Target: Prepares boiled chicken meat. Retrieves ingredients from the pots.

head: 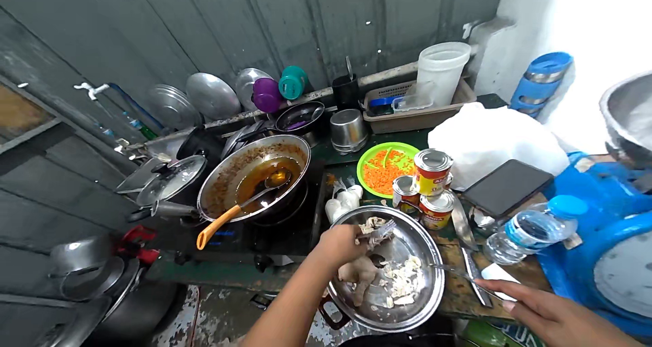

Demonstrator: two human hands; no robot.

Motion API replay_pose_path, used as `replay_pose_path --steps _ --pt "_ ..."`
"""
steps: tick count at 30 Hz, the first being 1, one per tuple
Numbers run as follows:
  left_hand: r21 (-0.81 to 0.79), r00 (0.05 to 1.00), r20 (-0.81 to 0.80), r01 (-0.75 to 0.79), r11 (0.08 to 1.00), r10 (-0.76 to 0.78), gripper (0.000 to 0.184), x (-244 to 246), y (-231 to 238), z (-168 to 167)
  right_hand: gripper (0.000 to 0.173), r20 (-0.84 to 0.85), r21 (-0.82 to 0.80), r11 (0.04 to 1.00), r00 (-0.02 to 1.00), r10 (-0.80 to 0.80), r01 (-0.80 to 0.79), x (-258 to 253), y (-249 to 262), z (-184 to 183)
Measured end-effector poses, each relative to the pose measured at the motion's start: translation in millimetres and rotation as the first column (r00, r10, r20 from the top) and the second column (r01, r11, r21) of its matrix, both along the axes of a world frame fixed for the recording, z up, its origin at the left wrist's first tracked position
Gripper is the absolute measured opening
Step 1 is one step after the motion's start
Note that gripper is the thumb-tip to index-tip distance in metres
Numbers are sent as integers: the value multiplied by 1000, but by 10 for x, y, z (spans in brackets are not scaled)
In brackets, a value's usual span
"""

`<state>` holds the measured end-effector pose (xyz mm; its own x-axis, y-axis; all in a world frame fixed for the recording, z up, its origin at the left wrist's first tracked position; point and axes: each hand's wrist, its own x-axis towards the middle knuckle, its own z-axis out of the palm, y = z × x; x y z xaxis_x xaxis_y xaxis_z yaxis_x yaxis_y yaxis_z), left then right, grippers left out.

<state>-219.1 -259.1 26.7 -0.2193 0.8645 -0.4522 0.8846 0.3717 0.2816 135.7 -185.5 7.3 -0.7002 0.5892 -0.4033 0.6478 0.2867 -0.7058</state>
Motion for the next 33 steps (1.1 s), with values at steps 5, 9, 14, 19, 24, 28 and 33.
replay_pose_path --steps 5,9,14,19,24,28,33 --pt "148 978 -45 -193 970 202 31 -92 54 88 42 38 10 995 994 102 -103 -433 -59 -85" --pt "-206 968 -122 -241 948 220 35 -77 -187 58 50 281 81 983 950 133 -162 -1149 -153 -167" --pt "-369 960 -173 -270 889 220 39 -49 -282 -295 55 452 96 960 871 193 -262 -1547 -323 -250" --pt "-339 974 -102 -226 913 203 38 -60 -271 -467 49 344 -35 937 876 338 -348 -1326 -546 -181" --pt "-318 973 -135 -222 922 188 37 -57 -264 -458 50 389 39 935 868 309 -351 -1251 -546 3" --pt "-262 984 -102 -170 950 148 47 -53 -228 -443 48 464 24 965 858 221 -261 -1135 -341 3" --pt "-302 990 -114 -116 946 85 46 -45 -217 -554 47 465 -29 973 858 217 -231 -1351 -413 -186"
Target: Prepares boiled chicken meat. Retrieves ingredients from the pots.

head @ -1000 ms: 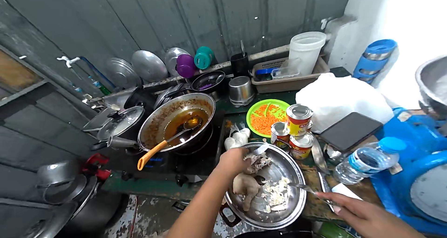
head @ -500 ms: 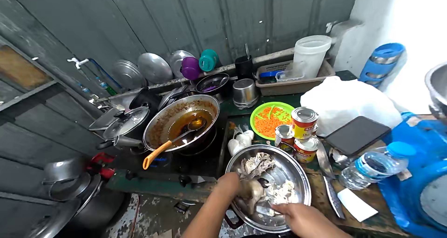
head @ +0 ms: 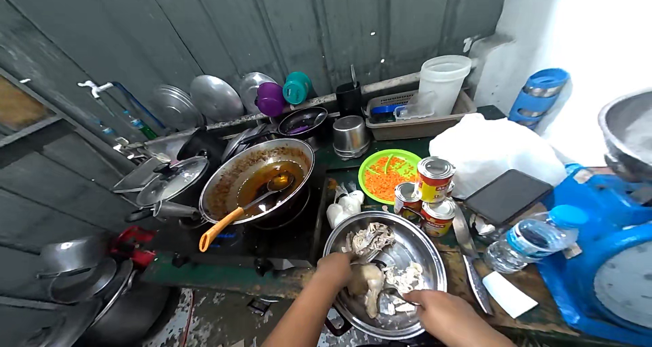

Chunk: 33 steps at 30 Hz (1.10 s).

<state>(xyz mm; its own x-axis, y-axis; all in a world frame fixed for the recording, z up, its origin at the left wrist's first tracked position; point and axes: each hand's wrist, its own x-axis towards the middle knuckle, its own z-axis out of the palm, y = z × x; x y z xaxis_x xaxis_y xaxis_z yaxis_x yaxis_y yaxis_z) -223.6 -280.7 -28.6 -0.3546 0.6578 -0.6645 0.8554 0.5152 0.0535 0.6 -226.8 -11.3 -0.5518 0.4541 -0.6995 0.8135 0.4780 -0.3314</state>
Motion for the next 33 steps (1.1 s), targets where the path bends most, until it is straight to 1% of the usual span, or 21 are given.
replay_pose_path --steps 3,6,8,9,11,13,16,18,20,22,25,27,29,31,33 --pt "-62 999 -37 31 998 -34 38 5 -42 42 46 -88 -52 997 994 -60 55 3 -32 -109" --pt "-126 998 -46 32 992 -38 37 10 -82 146 46 -181 -52 989 973 -142 135 69 13 -100" --pt "-123 999 0 44 991 -44 37 -29 -136 136 45 -250 -56 983 951 -181 172 54 76 -43" --pt "-107 998 34 53 993 -49 38 -60 -172 102 45 -256 -36 987 953 -161 157 9 114 25" --pt "-89 996 72 53 995 -46 38 -80 -272 94 47 -226 42 993 969 -99 112 -99 152 197" --pt "-88 997 76 36 995 -30 38 -68 -334 204 47 -209 86 991 974 -86 106 -101 217 331" --pt "13 996 92 17 1000 -18 39 -43 -401 366 45 -187 124 985 977 -99 123 133 327 380" --pt "76 995 84 41 996 -47 42 43 -352 441 46 -136 171 979 987 -91 114 224 373 362" --pt "45 990 53 127 991 -129 40 209 -249 445 46 -90 223 973 995 -33 53 157 330 309" --pt "-32 981 17 195 980 -194 37 381 -136 395 48 -24 240 969 998 59 -52 10 284 211" --pt "-123 981 -57 179 976 -187 33 465 -53 376 48 99 255 949 981 164 -184 -53 285 78" --pt "-144 983 -91 145 979 -159 34 405 -54 395 40 181 264 940 968 173 -218 43 314 130" --pt "-152 986 -104 117 982 -133 35 337 -75 377 38 268 261 932 946 181 -252 147 345 267" --pt "-143 987 -115 95 985 -112 35 300 -87 368 42 249 255 937 953 176 -239 200 357 403" --pt "-136 988 -122 78 988 -95 36 288 -97 383 45 159 246 947 973 170 -206 199 321 449"
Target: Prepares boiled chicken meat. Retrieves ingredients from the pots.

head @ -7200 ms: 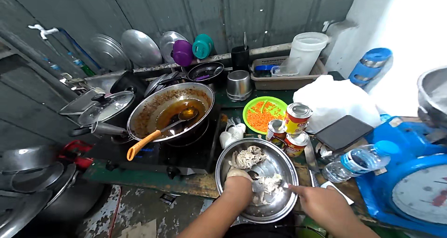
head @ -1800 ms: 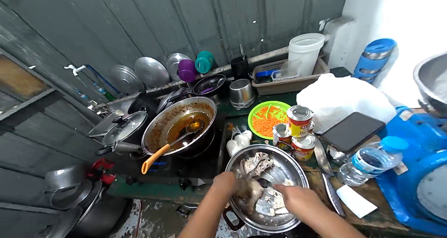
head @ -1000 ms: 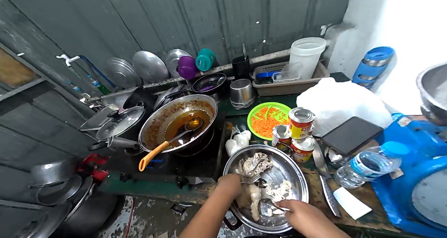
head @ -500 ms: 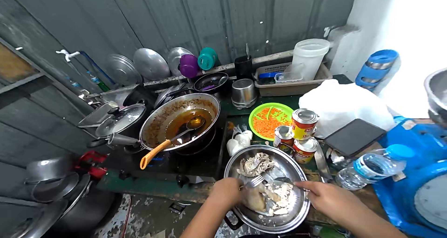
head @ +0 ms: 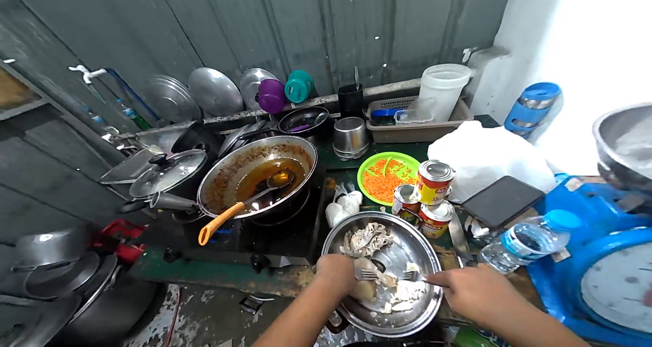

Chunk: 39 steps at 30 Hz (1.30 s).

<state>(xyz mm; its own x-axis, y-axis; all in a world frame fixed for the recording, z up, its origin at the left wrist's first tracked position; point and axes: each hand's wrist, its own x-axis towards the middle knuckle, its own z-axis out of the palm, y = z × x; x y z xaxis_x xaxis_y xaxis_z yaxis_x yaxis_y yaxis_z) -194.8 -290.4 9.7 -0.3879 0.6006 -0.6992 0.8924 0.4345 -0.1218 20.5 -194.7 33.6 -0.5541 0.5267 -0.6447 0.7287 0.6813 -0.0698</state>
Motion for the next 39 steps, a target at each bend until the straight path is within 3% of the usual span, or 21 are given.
replay_pose_path --steps 3,6,10,17,21,25,28,32,36,39 --pt "7 1000 -2 -28 1000 28 38 -49 -35 -9 46 -61 -40 999 998 -9 7 -115 -127 -147" --pt "18 999 -5 -45 999 45 38 -59 -68 32 49 -111 43 994 989 -93 98 -229 -100 -280" --pt "41 998 1 -64 997 64 40 -93 -98 123 49 -170 35 987 974 -147 155 -157 -8 -241" --pt "63 997 -5 -76 995 76 34 58 17 -75 52 -60 84 993 995 -74 79 -206 -18 -490" --pt "75 993 -4 -119 990 119 36 19 48 -48 42 51 65 998 999 -17 13 -53 -13 -230" --pt "63 993 6 -114 992 114 32 55 74 -56 51 -99 3 1000 995 -19 20 -226 -176 -252" --pt "73 995 1 -103 992 103 34 -2 41 -41 53 -91 -11 1000 996 -2 1 -307 -254 -474" --pt "26 997 9 -75 997 74 38 -208 -102 218 52 -73 -56 998 997 -17 13 -100 -214 -287" --pt "55 1000 13 -27 998 26 34 -324 -157 256 55 -140 -49 999 990 0 -7 -210 -333 -194" --pt "88 1000 24 -3 996 1 32 -300 -138 297 52 -93 -24 999 995 -30 28 -268 -386 -152"
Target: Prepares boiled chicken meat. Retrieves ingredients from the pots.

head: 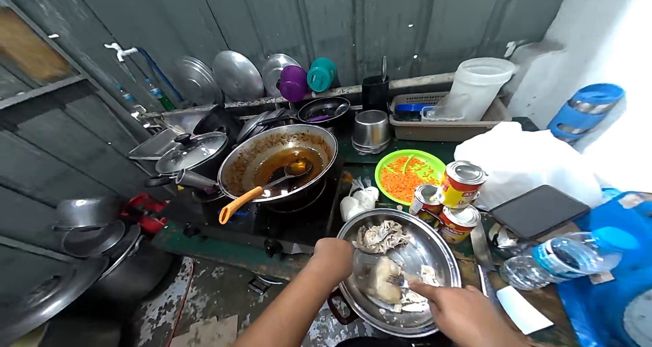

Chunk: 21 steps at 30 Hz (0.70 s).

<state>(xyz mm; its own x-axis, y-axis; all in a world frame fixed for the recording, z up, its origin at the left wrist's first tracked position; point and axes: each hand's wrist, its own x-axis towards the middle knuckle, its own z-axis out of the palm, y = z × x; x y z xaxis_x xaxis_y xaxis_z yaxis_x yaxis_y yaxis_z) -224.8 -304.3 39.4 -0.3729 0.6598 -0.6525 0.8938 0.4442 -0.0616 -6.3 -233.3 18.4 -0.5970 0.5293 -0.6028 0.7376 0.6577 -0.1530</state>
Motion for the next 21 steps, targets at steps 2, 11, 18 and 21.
replay_pose_path --steps 2,11,18,21 --pt "15 999 29 16 1000 -17 32 -27 -19 3 50 16 0 999 999 -39 39 83 35 55" --pt "167 997 61 31 986 -42 40 -151 -171 -108 55 -57 39 998 998 -37 39 -225 193 -194" --pt "76 999 33 28 997 -31 38 -111 -119 -214 55 -96 -52 998 995 22 -27 -61 88 -22" --pt "37 999 8 31 999 -32 35 -17 -37 -253 57 -55 -65 997 998 33 -37 -226 -33 -142"
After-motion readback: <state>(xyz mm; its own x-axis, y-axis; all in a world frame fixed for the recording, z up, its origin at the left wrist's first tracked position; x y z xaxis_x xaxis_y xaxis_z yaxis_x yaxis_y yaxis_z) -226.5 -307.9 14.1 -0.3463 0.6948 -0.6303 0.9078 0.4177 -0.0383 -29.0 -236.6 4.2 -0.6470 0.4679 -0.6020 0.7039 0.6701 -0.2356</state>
